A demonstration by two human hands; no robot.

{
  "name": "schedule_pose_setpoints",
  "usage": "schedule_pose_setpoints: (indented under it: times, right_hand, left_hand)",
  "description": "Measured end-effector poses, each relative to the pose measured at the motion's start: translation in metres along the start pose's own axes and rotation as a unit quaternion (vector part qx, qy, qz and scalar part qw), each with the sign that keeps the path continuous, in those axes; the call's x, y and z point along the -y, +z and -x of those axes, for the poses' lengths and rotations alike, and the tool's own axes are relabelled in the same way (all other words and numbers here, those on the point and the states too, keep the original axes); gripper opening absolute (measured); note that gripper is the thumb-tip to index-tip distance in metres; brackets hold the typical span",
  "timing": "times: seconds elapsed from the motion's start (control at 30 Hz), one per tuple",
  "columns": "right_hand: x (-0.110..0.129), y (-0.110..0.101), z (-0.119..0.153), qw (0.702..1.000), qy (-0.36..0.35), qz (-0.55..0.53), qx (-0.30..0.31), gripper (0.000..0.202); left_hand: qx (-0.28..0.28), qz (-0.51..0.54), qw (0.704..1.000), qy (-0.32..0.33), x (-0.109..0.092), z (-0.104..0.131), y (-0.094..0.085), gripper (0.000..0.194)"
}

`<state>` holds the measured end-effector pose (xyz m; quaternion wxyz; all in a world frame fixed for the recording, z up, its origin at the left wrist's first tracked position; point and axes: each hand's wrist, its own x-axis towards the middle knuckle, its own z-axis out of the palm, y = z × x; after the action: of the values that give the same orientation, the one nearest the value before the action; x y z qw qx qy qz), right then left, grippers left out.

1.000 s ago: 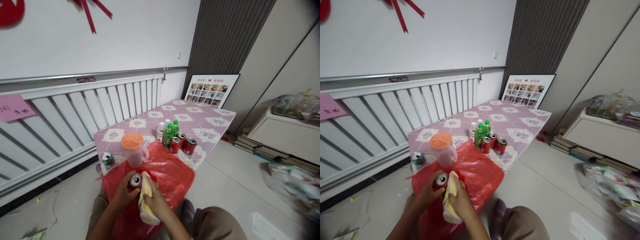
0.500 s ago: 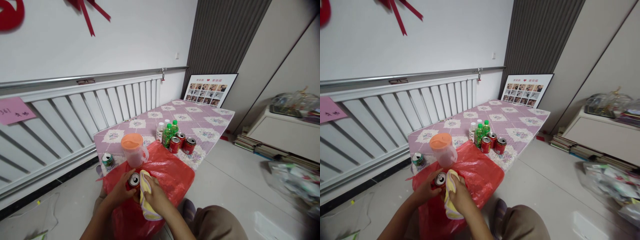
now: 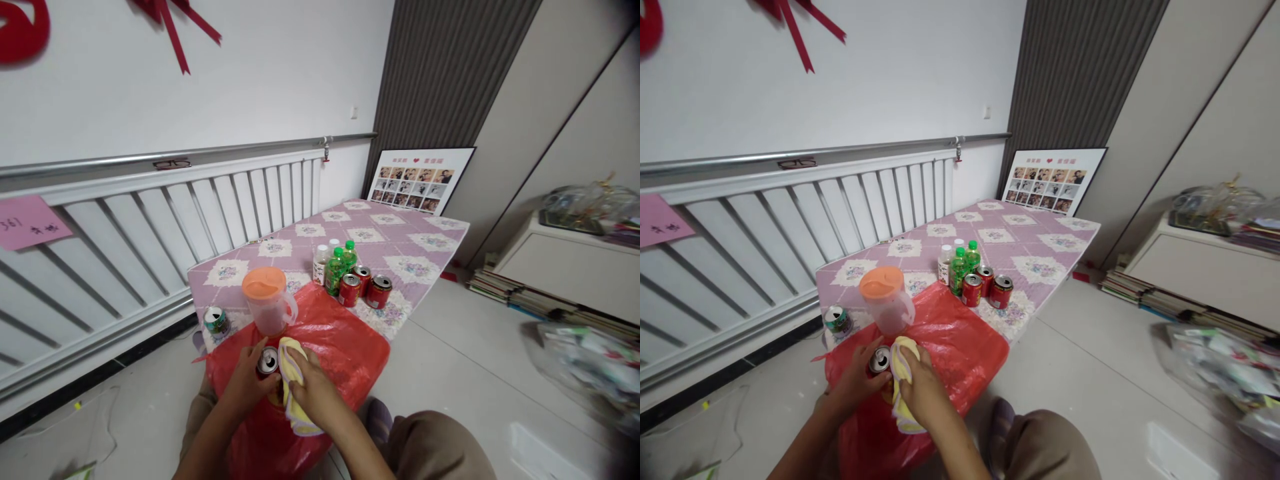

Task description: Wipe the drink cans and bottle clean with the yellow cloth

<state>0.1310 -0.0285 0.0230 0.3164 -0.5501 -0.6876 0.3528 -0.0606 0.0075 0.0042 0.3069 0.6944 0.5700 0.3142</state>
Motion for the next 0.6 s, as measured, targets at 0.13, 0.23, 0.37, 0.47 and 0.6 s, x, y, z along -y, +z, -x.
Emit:
schedule_pose_setpoints:
  times: [0.13, 0.23, 0.37, 0.47, 0.6]
  right_hand:
    - [-0.002, 0.001, 0.004, 0.998, 0.029, 0.04, 0.039, 0.071]
    - [-0.004, 0.003, 0.01, 0.993, 0.053, 0.082, 0.071, 0.07]
    - [0.0, 0.002, 0.011, 0.992, 0.048, 0.09, 0.07, 0.07]
    - [0.007, -0.002, 0.007, 0.996, 0.024, 0.07, 0.041, 0.07]
    - [0.011, -0.003, 0.005, 0.998, 0.003, 0.066, 0.026, 0.072]
  left_hand:
    - [0.021, 0.026, 0.999, 0.017, -0.001, -0.001, -0.009, 0.078]
    - [0.032, 0.075, 0.997, 0.011, 0.001, 0.0, -0.016, 0.075]
    - [0.058, 0.095, 0.994, 0.021, -0.002, 0.002, -0.022, 0.056]
    - [0.08, 0.098, 0.991, 0.033, -0.008, 0.003, -0.024, 0.055]
    - [0.082, 0.096, 0.991, 0.04, -0.013, 0.003, -0.024, 0.057]
